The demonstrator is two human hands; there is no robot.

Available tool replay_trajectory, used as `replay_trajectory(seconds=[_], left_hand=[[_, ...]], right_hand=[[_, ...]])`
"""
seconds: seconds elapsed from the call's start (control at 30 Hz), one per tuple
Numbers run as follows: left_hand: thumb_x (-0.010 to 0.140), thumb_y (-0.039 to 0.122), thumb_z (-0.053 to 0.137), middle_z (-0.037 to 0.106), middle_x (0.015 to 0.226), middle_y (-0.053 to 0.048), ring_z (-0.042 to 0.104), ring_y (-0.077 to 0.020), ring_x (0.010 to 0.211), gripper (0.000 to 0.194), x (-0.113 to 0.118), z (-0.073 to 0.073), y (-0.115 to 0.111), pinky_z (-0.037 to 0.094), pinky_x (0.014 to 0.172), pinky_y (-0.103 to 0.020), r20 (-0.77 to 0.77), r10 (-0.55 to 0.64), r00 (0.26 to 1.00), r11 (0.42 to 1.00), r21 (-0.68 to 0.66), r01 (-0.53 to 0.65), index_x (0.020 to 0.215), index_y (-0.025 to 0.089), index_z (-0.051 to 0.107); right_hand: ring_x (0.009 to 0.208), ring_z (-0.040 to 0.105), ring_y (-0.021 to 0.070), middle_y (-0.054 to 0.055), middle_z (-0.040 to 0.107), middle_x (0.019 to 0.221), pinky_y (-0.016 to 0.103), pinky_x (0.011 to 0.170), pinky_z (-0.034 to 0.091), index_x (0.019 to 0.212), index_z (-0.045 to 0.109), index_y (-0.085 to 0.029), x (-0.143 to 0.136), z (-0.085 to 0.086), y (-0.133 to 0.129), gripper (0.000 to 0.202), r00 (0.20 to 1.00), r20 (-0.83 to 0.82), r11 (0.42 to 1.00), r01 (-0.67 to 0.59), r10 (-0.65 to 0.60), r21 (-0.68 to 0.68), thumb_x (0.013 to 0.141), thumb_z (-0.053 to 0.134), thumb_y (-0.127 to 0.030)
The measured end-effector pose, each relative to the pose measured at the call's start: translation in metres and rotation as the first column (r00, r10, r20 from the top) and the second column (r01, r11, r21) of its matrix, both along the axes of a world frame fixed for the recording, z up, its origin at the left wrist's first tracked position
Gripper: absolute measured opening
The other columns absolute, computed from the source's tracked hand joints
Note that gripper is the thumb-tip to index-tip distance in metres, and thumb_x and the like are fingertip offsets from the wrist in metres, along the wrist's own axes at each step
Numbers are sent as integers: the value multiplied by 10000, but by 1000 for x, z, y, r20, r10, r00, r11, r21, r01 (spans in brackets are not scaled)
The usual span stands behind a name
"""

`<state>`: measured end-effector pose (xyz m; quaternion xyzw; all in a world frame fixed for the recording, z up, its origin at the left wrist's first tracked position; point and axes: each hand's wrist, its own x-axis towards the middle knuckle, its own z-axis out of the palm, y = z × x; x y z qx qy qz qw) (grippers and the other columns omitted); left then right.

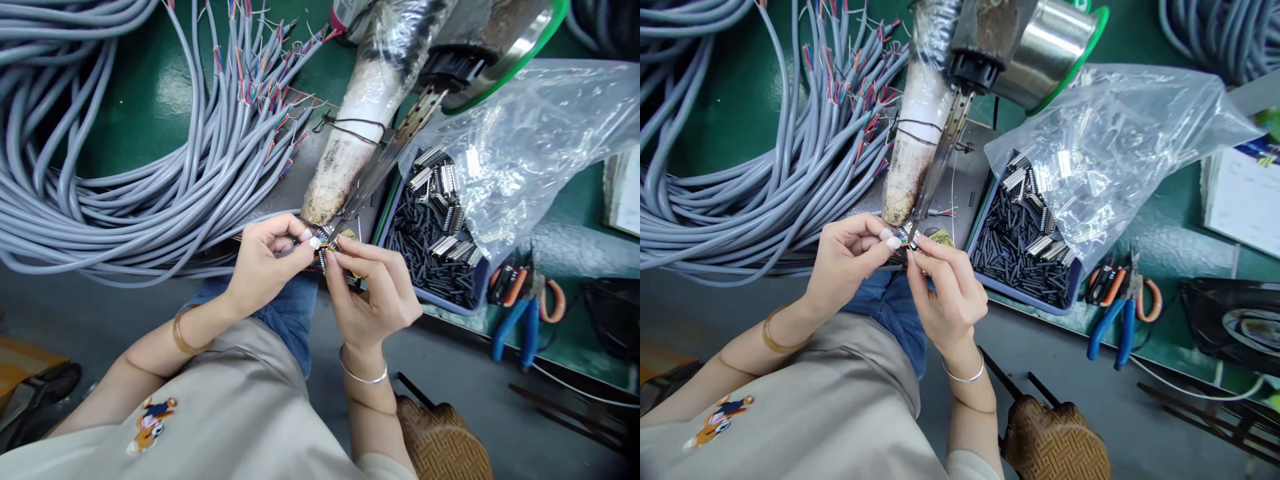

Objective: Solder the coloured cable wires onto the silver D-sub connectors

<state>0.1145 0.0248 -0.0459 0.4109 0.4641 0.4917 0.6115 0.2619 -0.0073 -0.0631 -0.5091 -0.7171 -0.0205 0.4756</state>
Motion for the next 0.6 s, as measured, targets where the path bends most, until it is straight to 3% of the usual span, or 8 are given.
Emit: replay_trajectory(seconds=[0.2, 0.4, 0.6], left_hand=[[713, 268, 831, 538, 575, 54, 369, -15, 427, 279, 0, 3, 1, 271, 387, -164, 55, -23, 998, 998, -51, 26, 643, 152, 588], [697, 293, 859, 554, 590, 52, 372, -8, 419, 311, 1, 2, 1, 260, 373, -164, 57, -3, 998, 998, -60, 6, 637, 149, 590], [724, 230, 799, 493, 541, 70, 352, -11, 411, 259, 2, 4, 2, 243, 376, -165, 33, 10, 999, 999, -38, -8, 632, 159, 568]], right_hand=[[888, 767, 152, 33, 792, 1039, 273, 789, 637, 881, 619, -234, 2, -5, -3, 208, 998, 65, 1000, 5, -5, -1, 845, 766, -91], [889, 766, 156, 25, 797, 993, 279, 798, 632, 886, 631, -231, 3, -6, 0, 204, 1000, 8, 1000, -10, 10, -13, 846, 768, -86], [887, 766, 157, 18, 794, 985, 288, 802, 634, 925, 667, -230, 1, -2, 4, 178, 1000, -6, 1000, -10, 10, -16, 860, 766, -97]])
